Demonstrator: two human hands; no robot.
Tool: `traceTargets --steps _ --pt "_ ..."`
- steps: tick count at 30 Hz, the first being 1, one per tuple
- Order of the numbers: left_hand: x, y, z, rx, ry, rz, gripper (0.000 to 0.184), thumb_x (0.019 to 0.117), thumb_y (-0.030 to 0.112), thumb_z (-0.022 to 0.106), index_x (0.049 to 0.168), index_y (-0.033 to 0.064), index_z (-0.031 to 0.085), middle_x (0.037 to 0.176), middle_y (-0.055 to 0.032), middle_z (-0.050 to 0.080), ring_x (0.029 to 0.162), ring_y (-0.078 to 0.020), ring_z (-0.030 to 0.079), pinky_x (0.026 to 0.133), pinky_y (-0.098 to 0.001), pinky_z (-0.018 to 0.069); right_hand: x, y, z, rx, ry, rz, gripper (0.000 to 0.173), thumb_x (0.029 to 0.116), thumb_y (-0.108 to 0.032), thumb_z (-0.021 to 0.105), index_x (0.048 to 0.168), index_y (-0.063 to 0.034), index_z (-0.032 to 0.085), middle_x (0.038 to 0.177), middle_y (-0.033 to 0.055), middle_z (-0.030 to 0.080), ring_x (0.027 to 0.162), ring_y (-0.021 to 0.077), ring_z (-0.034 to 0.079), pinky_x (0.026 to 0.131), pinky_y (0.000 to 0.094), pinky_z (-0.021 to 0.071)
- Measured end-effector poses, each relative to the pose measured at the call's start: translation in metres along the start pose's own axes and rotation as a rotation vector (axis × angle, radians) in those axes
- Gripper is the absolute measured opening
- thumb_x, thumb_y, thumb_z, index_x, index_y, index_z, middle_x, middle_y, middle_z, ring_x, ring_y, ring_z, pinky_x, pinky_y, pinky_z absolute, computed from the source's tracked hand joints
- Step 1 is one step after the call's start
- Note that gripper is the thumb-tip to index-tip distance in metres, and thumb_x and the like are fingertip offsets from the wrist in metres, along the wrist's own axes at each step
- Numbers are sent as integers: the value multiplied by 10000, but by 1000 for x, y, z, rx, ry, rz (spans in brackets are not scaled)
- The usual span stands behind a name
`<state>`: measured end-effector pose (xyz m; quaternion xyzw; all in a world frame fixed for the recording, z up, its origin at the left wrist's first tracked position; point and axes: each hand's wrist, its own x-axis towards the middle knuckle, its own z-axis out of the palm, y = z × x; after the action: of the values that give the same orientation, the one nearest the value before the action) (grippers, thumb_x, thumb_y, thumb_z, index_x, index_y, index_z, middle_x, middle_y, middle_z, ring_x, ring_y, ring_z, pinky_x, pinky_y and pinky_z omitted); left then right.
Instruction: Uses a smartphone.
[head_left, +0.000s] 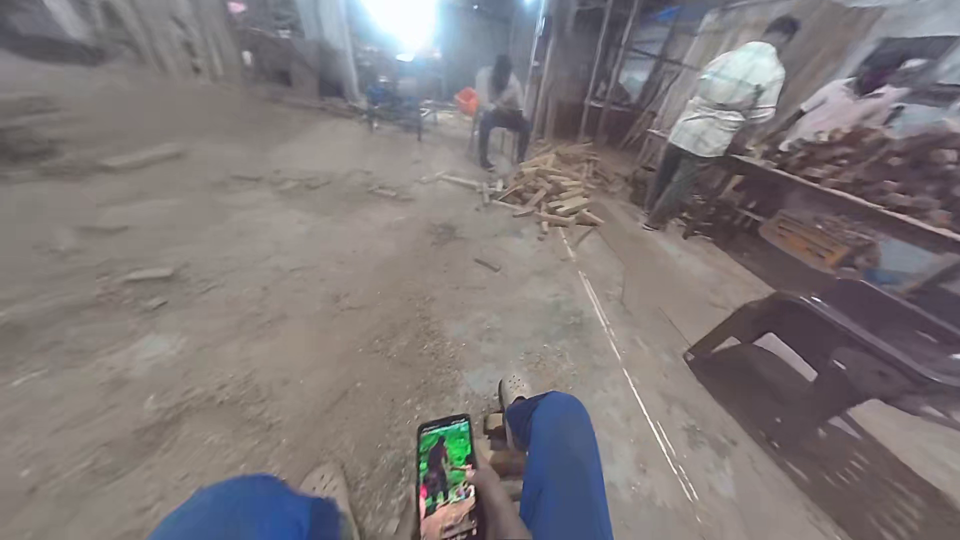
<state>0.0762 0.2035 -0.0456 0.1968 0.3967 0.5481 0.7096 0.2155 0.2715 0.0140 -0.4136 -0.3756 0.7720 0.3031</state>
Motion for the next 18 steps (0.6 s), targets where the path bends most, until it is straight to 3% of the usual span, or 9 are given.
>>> traceTargets --steps 3,5,9,14,18 --pt "-6 12 17 18 73 -100 711 1068 559 52 1426 77 435 1215 -66 658 1095 -166 650 915 -395 565 -6 -4 -3 -60 31 -9 523 1046 -262 388 1507 -17 373 1274 124 600 1087 139 613 940 355 524" --pt "-13 13 26 26 150 -179 682 1083 508 40 1369 92 499 1135 -57 680 1034 -148 663 876 -375 576 -11 -2 -5 -68 71 26 471 1076 -315 359 1454 -40 425 1181 90 647 1022 129 653 874 344 565" --pt "-12 21 17 115 83 -203 665 1087 504 40 1419 97 449 1195 -53 651 1092 -127 642 922 -353 560 -2 3 -3 -121 84 -23 449 1046 -266 336 1420 -39 439 1115 46 644 982 98 645 845 311 566" --pt "-10 17 9 141 53 -223 701 1072 540 32 1359 115 509 1133 -44 669 1056 -112 654 908 -317 559 -2 0 -3 -142 52 15 514 995 -327 371 1491 -200 417 1199 -19 643 1070 78 638 914 309 554" --pt "-7 11 4 111 48 -214 721 1057 576 34 1338 136 532 1121 -41 685 1053 -127 667 902 -327 572 0 -1 -3 -137 42 26 471 981 -365 401 1428 -235 468 1178 -47 654 1064 63 644 888 296 565"
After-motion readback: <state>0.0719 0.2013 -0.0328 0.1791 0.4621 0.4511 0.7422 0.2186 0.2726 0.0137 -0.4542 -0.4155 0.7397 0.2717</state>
